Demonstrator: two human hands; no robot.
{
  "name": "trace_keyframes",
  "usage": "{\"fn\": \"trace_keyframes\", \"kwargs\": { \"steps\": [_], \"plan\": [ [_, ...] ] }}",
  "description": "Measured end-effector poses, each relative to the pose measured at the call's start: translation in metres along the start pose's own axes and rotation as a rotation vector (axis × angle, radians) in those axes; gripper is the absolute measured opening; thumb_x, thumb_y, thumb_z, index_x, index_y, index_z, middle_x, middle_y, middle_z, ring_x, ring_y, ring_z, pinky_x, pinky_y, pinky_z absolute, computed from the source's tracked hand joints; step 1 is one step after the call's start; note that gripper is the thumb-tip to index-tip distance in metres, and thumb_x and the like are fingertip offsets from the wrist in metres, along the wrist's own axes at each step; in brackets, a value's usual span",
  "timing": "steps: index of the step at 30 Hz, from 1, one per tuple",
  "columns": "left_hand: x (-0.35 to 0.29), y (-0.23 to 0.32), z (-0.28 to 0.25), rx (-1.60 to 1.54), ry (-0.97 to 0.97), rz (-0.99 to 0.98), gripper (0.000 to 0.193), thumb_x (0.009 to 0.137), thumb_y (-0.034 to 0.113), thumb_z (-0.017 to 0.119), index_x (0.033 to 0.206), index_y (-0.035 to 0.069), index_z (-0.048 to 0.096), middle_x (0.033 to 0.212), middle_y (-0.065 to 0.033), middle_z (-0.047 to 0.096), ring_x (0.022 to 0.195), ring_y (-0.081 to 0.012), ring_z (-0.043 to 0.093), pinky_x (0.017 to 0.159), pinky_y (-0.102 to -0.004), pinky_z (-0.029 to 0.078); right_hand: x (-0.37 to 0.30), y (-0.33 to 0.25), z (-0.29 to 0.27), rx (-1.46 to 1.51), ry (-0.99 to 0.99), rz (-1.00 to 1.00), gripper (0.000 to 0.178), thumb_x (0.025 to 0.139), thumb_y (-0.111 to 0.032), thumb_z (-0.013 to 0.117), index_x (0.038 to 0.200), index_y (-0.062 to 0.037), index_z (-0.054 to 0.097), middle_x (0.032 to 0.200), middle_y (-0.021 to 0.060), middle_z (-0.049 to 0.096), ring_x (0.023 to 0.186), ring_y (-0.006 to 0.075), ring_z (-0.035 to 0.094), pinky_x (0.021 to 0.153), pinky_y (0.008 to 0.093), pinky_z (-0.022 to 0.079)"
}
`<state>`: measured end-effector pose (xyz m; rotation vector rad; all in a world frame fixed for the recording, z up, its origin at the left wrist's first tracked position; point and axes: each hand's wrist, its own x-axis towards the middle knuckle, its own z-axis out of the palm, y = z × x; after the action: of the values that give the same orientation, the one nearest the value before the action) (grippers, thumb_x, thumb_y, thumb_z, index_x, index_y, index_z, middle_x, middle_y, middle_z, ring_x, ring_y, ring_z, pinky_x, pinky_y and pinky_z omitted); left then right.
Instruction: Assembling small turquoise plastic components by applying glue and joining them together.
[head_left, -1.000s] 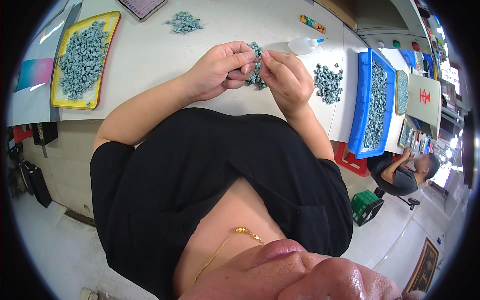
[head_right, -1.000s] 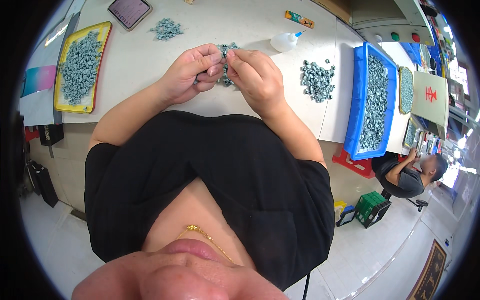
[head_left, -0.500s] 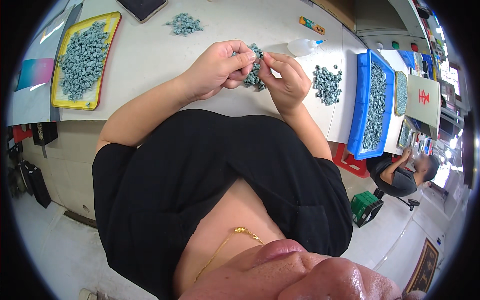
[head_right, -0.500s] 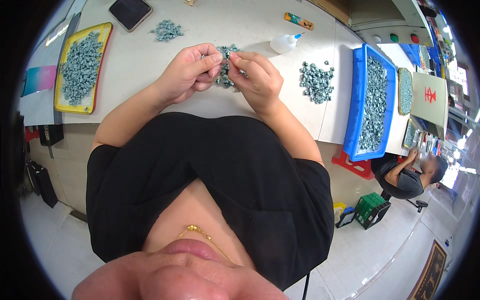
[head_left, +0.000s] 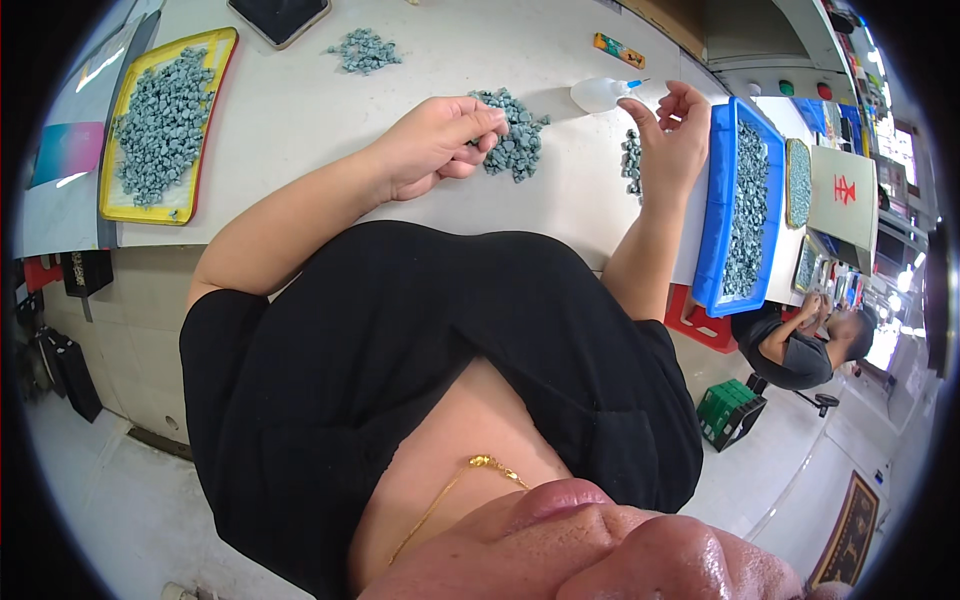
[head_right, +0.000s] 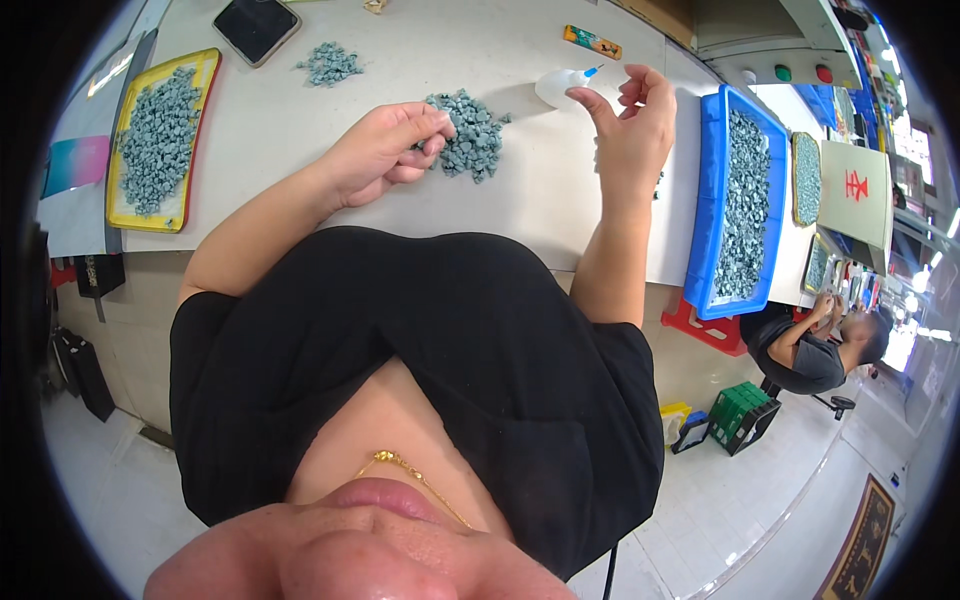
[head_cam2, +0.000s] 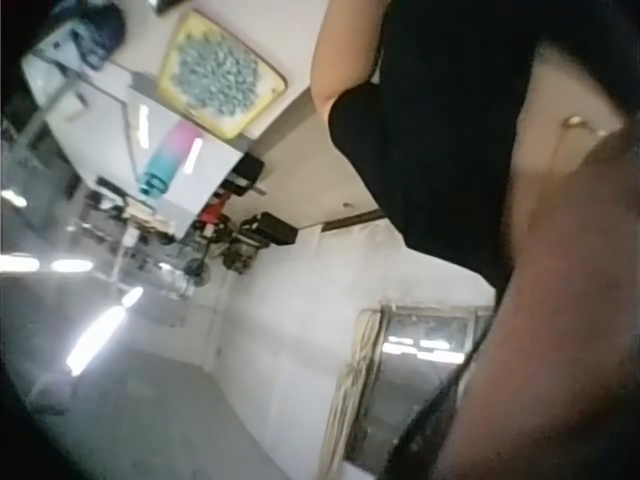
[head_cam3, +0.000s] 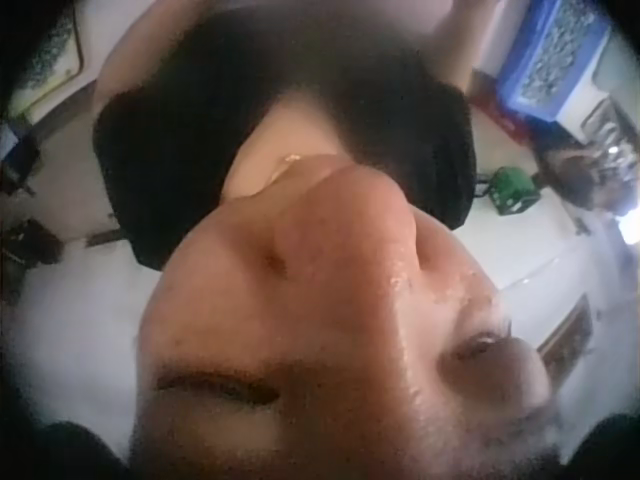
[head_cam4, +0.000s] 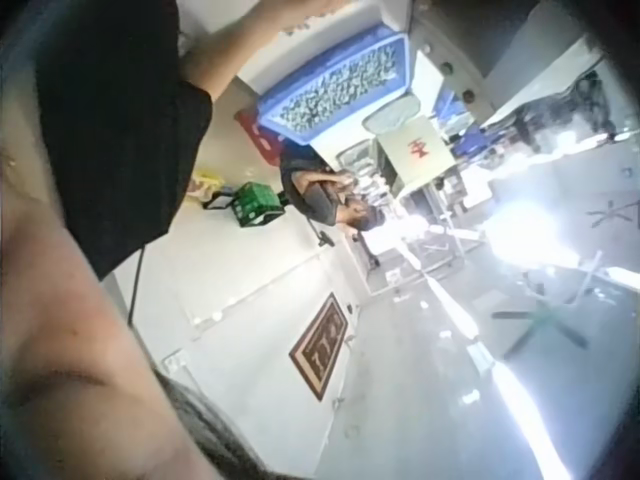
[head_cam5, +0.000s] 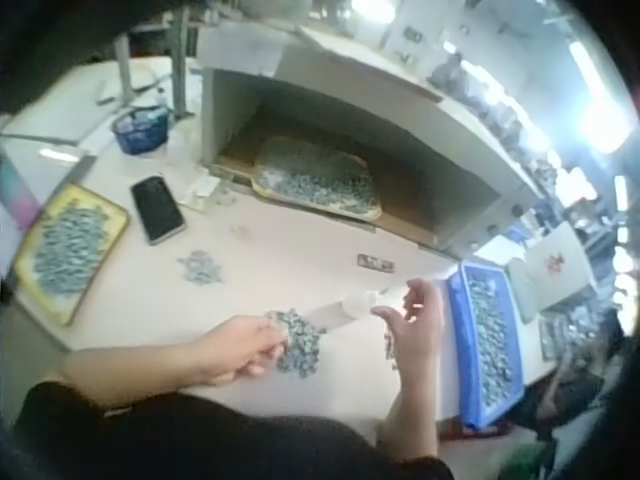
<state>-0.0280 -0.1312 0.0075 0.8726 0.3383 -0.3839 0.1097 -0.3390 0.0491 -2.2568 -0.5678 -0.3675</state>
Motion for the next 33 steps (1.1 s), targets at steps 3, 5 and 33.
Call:
{"fn": "trace_keyframes", "kwargs": {
  "steps": [3,5,33],
  "plan": [
    [-0.006,0.008,0.005,-0.088,-0.006,0.023,0.014,0.092,0.012,0.050,0.097,-0.001,0.053,0.079,-0.0022,0.049,0.059,-0.0055,0.037,0.049,-0.0187,0.032,0.002,0.019,0.006,-0.069,-0.133,0.110,0.058,0.064,-0.022,0.084,0.110,-0.0014,0.056,0.104,0.0109,0.062,0.089,0.0163,0.059,0.072,0.0279,0.049],
    [-0.007,0.009,0.004,-0.129,0.025,0.043,0.016,0.092,0.010,0.047,0.102,-0.002,0.051,0.082,-0.0032,0.049,0.063,-0.0058,0.039,0.051,-0.0190,0.033,0.000,0.039,0.023,0.003,-0.260,0.093,0.058,0.068,-0.021,0.081,0.113,0.0019,0.053,0.106,0.0147,0.063,0.091,0.0198,0.061,0.075,0.0304,0.049],
    [0.002,0.006,-0.011,-0.353,-0.148,0.141,0.022,0.091,0.009,0.056,0.111,-0.002,0.057,0.091,-0.0034,0.055,0.064,-0.0046,0.038,0.051,-0.0169,0.033,-0.022,-0.012,0.027,0.227,-0.226,-0.307,0.037,0.074,-0.010,0.074,0.107,-0.0056,0.058,0.095,0.0101,0.064,0.084,0.0265,0.062,0.072,0.0331,0.049]
  ]
}}
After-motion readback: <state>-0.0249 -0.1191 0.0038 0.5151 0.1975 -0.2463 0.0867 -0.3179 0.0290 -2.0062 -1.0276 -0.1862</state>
